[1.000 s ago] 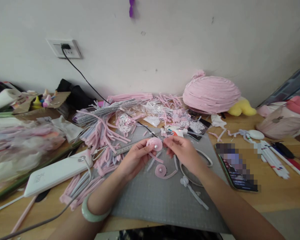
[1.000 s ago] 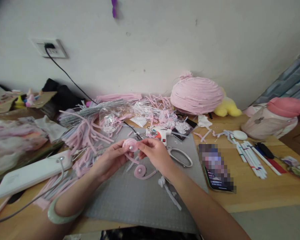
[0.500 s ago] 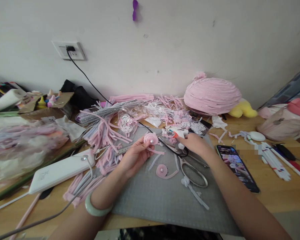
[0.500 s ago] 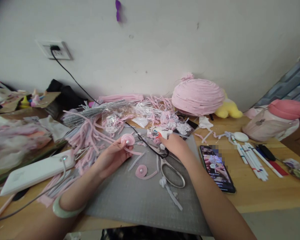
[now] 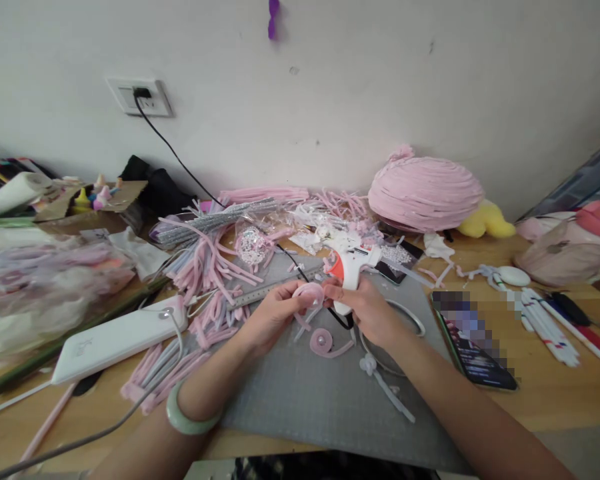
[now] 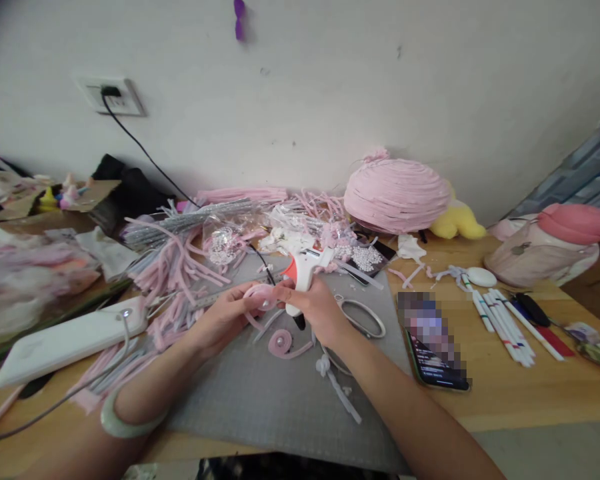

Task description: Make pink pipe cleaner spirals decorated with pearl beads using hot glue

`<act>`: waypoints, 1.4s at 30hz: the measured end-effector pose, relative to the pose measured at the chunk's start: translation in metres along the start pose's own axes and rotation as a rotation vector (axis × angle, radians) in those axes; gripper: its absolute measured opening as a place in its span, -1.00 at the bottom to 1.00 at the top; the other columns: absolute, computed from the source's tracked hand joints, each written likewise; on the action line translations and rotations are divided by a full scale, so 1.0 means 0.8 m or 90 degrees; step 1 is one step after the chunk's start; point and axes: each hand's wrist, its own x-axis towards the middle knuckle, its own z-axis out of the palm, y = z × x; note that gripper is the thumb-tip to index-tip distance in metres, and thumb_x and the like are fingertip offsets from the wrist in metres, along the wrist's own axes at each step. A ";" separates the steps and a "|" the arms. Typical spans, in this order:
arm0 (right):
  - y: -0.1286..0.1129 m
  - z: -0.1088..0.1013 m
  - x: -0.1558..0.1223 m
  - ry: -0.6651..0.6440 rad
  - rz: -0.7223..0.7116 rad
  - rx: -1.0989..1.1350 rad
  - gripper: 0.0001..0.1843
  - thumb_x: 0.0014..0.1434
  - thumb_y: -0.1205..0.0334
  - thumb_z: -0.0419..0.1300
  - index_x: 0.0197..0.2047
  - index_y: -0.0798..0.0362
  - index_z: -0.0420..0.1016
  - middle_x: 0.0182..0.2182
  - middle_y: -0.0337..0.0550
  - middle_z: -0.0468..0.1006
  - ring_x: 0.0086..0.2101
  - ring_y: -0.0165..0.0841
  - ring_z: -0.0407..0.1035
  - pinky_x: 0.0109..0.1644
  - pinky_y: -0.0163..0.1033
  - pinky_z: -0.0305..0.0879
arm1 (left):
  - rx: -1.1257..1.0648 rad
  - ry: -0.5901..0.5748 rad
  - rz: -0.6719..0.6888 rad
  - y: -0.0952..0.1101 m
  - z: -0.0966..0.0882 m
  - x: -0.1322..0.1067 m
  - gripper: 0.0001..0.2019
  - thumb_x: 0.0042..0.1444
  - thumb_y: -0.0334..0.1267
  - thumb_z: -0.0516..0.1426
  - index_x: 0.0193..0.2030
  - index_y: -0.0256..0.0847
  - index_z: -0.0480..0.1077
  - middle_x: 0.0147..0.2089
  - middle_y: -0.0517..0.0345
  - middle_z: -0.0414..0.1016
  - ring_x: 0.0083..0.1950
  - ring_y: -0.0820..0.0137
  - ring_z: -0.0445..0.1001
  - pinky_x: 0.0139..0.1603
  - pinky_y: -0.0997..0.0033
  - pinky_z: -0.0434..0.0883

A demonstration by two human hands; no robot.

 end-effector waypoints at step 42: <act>0.016 -0.010 0.000 0.118 -0.075 0.085 -0.69 -0.15 0.09 0.32 -0.46 0.11 0.34 -0.63 -0.30 0.43 -0.68 -0.51 0.23 -0.62 -0.37 0.13 | 0.126 0.143 0.275 0.006 0.000 0.004 -0.67 -0.11 -0.32 0.23 -0.31 -0.13 0.11 -0.47 0.35 0.41 -0.44 0.48 0.44 -0.39 0.51 0.33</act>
